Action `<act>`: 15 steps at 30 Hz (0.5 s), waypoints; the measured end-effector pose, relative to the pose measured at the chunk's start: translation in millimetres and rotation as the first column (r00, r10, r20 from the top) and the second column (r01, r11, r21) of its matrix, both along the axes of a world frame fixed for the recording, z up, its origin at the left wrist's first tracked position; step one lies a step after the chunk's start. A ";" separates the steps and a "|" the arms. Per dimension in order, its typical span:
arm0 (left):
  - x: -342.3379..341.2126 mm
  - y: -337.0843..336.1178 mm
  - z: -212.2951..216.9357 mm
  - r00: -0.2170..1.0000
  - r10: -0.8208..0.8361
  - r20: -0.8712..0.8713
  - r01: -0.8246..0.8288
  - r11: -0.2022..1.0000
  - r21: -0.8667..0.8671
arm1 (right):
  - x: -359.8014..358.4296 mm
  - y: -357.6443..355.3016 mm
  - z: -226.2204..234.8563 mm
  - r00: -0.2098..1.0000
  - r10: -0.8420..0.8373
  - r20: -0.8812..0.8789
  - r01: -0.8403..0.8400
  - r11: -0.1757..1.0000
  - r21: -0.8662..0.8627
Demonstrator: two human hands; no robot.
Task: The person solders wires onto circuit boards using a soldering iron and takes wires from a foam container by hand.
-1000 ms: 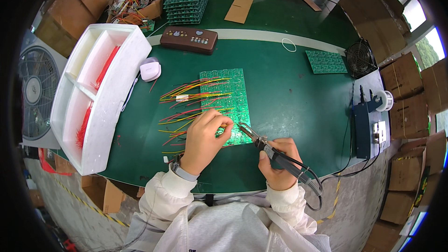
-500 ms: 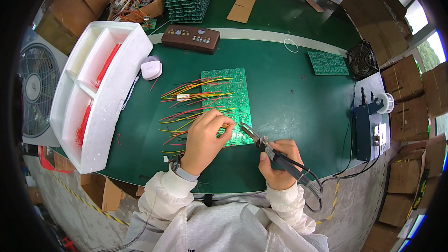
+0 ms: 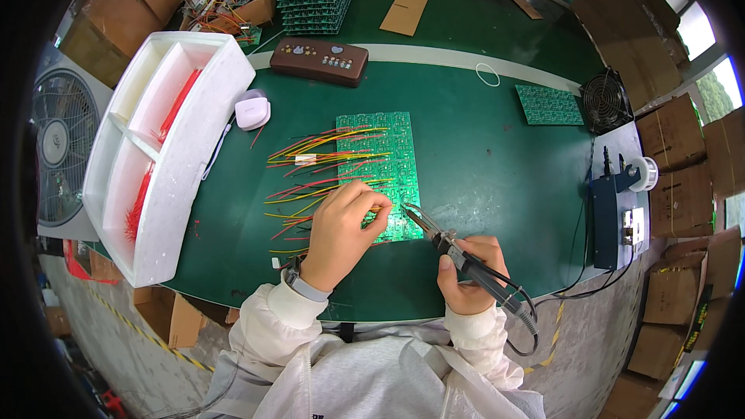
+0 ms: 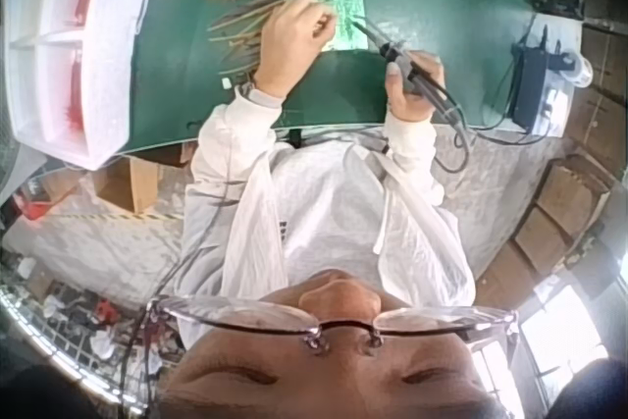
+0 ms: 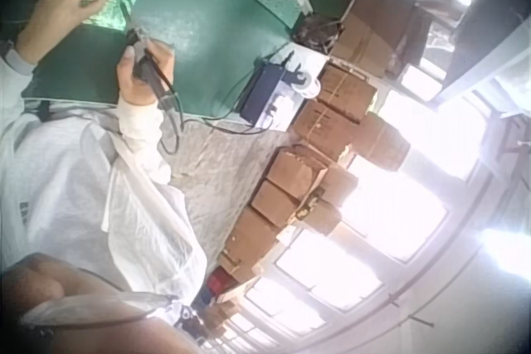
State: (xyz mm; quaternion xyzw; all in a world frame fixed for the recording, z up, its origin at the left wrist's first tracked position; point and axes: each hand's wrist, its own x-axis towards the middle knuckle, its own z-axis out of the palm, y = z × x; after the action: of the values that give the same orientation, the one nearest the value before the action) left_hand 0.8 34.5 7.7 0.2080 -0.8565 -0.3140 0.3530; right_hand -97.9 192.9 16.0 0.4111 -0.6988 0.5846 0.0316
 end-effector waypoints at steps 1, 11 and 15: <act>0.0 0.0 0.4 1.000 -0.001 0.004 0.001 1.000 0.002 | 0.2 -0.5 1.1 1.000 0.000 -0.008 0.000 1.000 0.016; 0.3 0.2 1.1 1.000 0.002 0.007 -0.002 1.000 0.007 | -0.1 -0.9 0.5 1.000 0.012 -0.024 -0.011 0.999 0.044; -0.6 -0.1 0.3 1.000 0.001 0.002 -0.001 1.000 0.009 | -0.5 -1.8 2.1 1.000 0.018 -0.017 -0.017 0.999 0.048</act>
State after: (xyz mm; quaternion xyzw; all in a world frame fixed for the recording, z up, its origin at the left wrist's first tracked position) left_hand 0.3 34.4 8.1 0.2104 -0.8552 -0.3173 0.3516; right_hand -98.4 191.1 18.1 0.4228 -0.7086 0.5644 0.0225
